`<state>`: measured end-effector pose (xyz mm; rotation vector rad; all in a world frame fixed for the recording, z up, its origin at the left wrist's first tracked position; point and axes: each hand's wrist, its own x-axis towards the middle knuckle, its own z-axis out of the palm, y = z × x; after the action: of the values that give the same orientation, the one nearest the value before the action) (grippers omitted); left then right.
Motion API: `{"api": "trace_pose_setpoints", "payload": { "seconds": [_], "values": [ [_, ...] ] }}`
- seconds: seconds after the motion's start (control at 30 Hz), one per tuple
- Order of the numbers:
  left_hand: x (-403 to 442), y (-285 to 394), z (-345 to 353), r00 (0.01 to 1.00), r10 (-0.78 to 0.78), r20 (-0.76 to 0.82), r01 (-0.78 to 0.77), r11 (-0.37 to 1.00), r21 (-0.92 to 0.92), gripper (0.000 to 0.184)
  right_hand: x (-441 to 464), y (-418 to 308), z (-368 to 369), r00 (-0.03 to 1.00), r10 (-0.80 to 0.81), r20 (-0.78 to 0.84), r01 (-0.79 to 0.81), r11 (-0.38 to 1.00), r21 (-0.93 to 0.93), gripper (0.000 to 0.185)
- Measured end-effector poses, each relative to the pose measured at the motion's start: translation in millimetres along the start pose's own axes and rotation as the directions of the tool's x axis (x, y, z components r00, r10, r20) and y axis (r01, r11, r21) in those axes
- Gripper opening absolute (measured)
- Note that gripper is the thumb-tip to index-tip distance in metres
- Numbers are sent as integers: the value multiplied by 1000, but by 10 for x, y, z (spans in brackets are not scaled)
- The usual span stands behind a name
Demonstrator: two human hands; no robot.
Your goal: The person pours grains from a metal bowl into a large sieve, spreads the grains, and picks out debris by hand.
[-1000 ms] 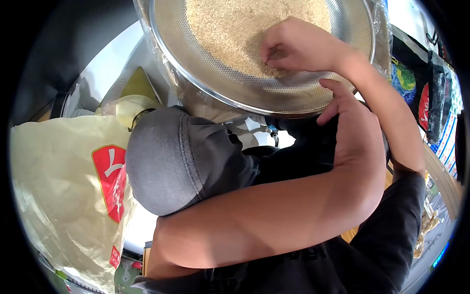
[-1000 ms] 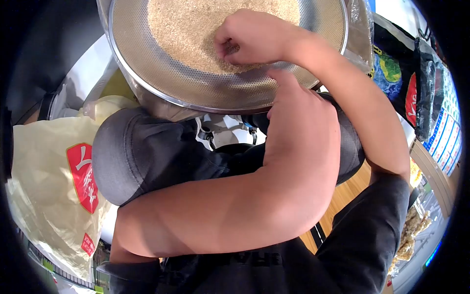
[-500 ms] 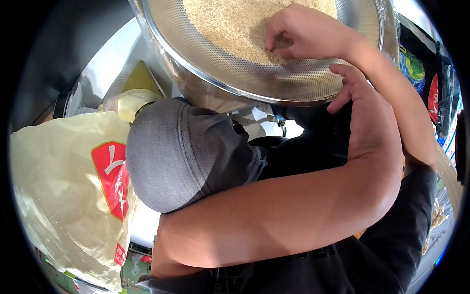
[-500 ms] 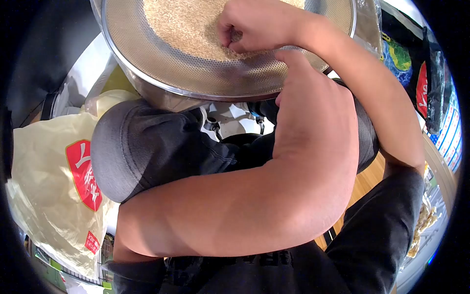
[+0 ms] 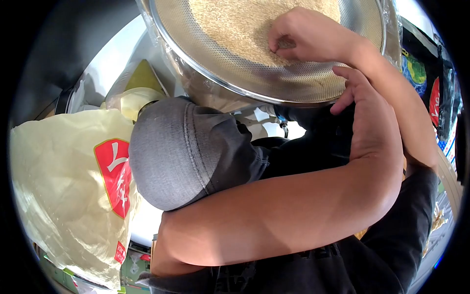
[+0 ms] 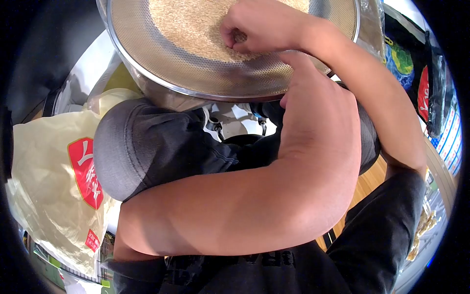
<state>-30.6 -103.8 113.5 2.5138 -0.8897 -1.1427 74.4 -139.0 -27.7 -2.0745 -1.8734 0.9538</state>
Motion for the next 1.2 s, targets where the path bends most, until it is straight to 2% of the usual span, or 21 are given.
{"api": "trace_pose_setpoints", "payload": {
  "seconds": [0.1,0.17,0.2,0.23,0.27,0.3,0.33,0.37,0.4,0.47,0.5,0.53,0.6,0.63,0.7,0.83,0.97,1.03,1.07,1.13,1.2],
  "values": [
    [15,19,-3,1000,-3,1,3,1000,12,46,16,-33,-33,994,66,88,-66,998,-2,9],
    [35,41,-23,1000,-16,-5,16,1000,25,49,-1,45,-16,1000,-27,4,25,970,241,8],
    [25,29,-38,1000,-24,0,24,999,21,61,-10,53,-87,999,-33,9,30,972,232,8],
    [16,16,-52,999,-32,4,32,999,18,73,-22,52,-189,995,37,93,-61,961,269,8],
    [12,1,-66,1000,-24,15,24,1000,-9,71,-48,59,-275,978,107,178,-157,943,295,7],
    [-6,-17,-87,1000,-12,23,13,999,-33,69,-100,87,-333,977,110,181,-158,947,280,7],
    [-1,5,-64,1000,-13,5,13,1000,-28,69,-176,128,-386,972,189,143,-231,889,395,6],
    [28,57,-6,996,-77,-43,76,996,-41,66,-271,172,-453,955,275,112,-293,814,502,6],
    [45,97,20,986,-140,-95,135,989,-56,62,-380,195,-536,952,287,108,-303,824,480,6],
    [55,138,32,967,-221,-130,203,970,-137,47,-667,242,-690,833,541,-111,-365,691,624,8],
    [48,139,14,955,-260,-142,235,957,-171,32,-865,399,-730,806,578,-127,-283,564,776,10],
    [38,135,1,943,-298,-150,266,942,-204,20,-969,390,-754,712,672,-204,-240,505,829,11],
    [38,166,20,927,-327,-183,304,942,-144,23,-1280,593,-726,576,755,-313,-70,427,902,14],
    [38,179,29,921,-337,-195,317,940,-124,25,-1374,645,-703,563,759,-327,-67,437,897,14],
    [56,196,60,914,-346,-214,335,938,-86,27,-1503,723,-656,227,921,-317,-41,335,941,15],
    [93,216,108,928,-305,-215,297,952,-68,29,-1591,809,-587,55,949,-310,3,310,951,16],
    [90,213,101,905,-355,-234,353,934,-49,32,-1511,745,-626,-13,948,-319,-26,318,948,22],
    [114,235,118,894,-370,-253,366,928,-63,31,-1543,797,-600,12,931,-364,-20,365,931,19],
    [119,235,122,887,-384,-256,379,923,-72,31,-1548,832,-572,36,911,-410,-11,411,912,16],
    [89,218,84,906,-356,-229,344,934,-91,28,-1434,722,-596,196,865,-462,27,466,884,18],
    [69,215,58,927,-327,-182,310,943,-118,26,-1161,447,-609,303,815,-493,-72,535,842,22]
  ]
}}
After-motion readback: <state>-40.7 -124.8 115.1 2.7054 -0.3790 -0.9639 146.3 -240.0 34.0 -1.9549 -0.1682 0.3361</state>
